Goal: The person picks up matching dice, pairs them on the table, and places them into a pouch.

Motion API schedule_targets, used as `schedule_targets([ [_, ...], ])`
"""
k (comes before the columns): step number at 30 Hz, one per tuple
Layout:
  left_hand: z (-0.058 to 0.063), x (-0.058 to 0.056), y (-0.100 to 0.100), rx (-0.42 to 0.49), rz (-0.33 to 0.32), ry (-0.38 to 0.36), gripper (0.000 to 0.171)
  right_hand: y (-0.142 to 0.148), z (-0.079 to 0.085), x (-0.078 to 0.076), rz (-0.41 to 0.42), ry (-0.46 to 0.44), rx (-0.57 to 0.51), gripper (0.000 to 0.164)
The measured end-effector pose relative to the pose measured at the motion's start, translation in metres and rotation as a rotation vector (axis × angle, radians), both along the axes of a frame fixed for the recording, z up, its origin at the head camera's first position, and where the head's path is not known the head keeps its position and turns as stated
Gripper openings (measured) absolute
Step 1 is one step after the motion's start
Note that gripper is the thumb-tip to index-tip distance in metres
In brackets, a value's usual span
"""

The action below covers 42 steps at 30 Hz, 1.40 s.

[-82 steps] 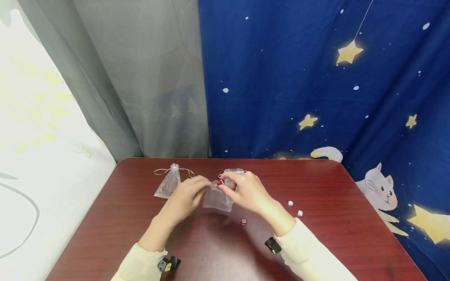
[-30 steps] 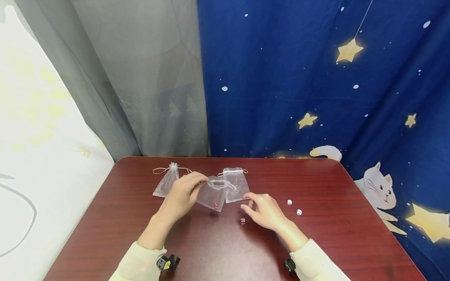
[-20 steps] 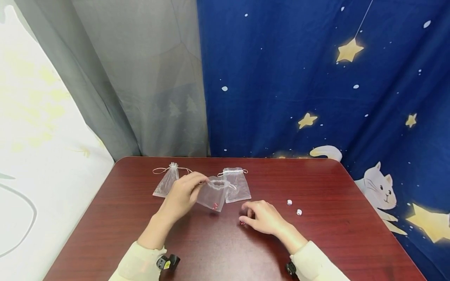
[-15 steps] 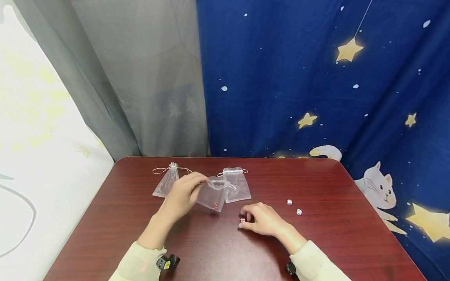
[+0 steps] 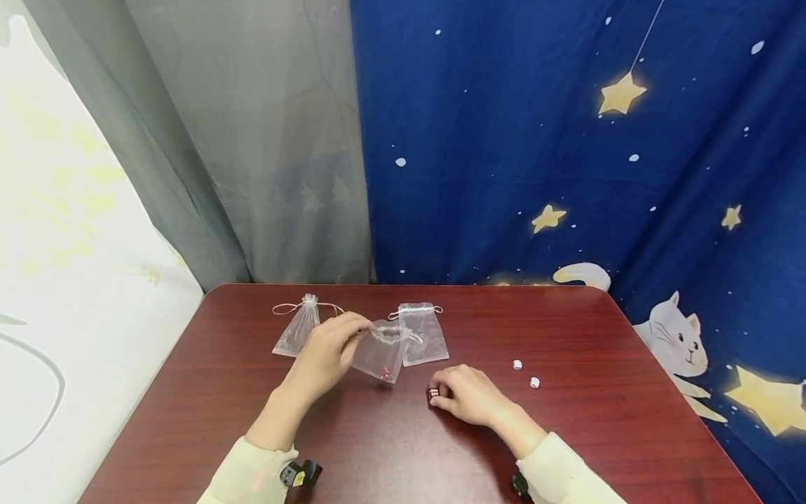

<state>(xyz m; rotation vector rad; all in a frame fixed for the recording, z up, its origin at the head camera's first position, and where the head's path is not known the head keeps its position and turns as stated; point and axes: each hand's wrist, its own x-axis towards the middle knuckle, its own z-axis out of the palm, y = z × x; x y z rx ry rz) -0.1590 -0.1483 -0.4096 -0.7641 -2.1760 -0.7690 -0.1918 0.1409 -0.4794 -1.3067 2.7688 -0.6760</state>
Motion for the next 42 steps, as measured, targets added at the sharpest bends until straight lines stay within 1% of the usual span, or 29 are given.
schedule_targets([
  [4, 0.000, 0.000, 0.000, 0.003, -0.002, -0.007, 0.024, -0.002, 0.014, -0.004, -0.018, 0.027, -0.039, 0.012],
  [10, -0.001, -0.001, -0.001, 0.004, -0.002, -0.021, 0.023, -0.006, 0.048, -0.011, -0.030, 0.086, -0.101, 0.013],
  [15, -0.001, 0.000, 0.000, 0.002, 0.004, -0.031, 0.021, -0.010, 0.075, -0.014, -0.023, 0.123, -0.158, 0.015],
  [21, -0.002, -0.001, 0.002, -0.001, 0.001, -0.018, 0.024, -0.017, 0.098, -0.017, -0.003, 0.148, -0.210, 0.013],
  [25, -0.003, -0.002, 0.004, 0.004, -0.003, -0.032, 0.024, -0.022, 0.111, -0.017, 0.001, 0.162, -0.221, 0.012],
  [29, -0.003, -0.001, 0.007, 0.000, 0.001, -0.045, 0.023, -0.031, 0.122, -0.017, 0.015, 0.173, -0.221, 0.014],
  [33, -0.002, -0.002, 0.011, -0.007, 0.001, -0.046, 0.021, -0.039, 0.128, -0.016, 0.039, 0.185, -0.226, 0.016],
  [37, -0.002, -0.001, 0.012, 0.005, -0.015, -0.044, 0.019, -0.046, 0.130, -0.016, 0.059, 0.196, -0.230, 0.016],
  [42, -0.001, -0.001, 0.013, 0.029, -0.024, -0.035, 0.018, -0.048, 0.128, -0.015, 0.058, 0.190, -0.233, 0.018],
])
